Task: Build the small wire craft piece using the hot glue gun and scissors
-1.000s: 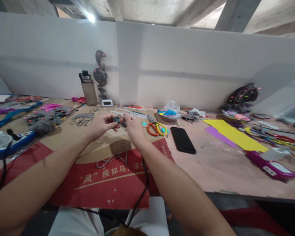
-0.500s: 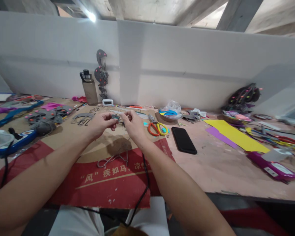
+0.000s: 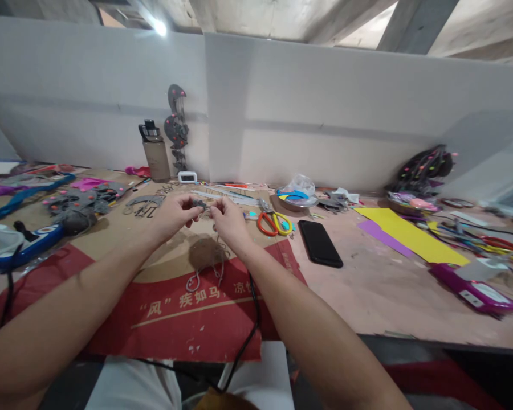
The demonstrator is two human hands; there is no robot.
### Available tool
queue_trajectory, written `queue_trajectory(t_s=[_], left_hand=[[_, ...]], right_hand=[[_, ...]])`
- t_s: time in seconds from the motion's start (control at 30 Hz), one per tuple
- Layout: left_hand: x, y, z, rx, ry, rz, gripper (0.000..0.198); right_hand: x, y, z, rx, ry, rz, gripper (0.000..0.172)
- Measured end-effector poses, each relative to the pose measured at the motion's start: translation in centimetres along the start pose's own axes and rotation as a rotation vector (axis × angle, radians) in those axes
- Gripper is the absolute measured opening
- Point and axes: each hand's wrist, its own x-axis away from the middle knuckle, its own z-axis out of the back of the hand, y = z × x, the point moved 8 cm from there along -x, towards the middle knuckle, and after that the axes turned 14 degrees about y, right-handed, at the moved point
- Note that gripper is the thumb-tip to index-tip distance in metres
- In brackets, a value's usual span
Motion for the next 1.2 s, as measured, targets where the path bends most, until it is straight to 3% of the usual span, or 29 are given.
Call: queue_trajectory(t_s=[0.13, 0.23, 0.4, 0.8, 1.2], left_hand=[[-0.2, -0.2, 0.2, -0.013, 0.027, -0.014, 0.012], [-0.3, -0.5, 0.2, 0.046, 0.028, 0.003, 0.012], [-0.3, -0.6, -0.1, 0.117, 0.032, 0.052, 0.020], [0.5, 0.4, -0.9, 0.128, -0.038, 0.052, 0.016], [0.8, 0.7, -1.6, 0.182, -0.119, 0.069, 0.020]], right_hand=[[0.3, -2.0, 0.8, 0.176, 0.064, 0.218, 0.007], [0.5, -2.8, 1.2, 0.239, 0.086, 0.287, 0.007], [0.7, -3.2, 1.4, 0.267, 0.098, 0.317, 0.016], [1.0, -3.1, 0.8, 0.380, 0.041, 0.331, 0.030], [0.8, -2.9, 1.2, 0.374, 0.092, 0.301, 0.035]])
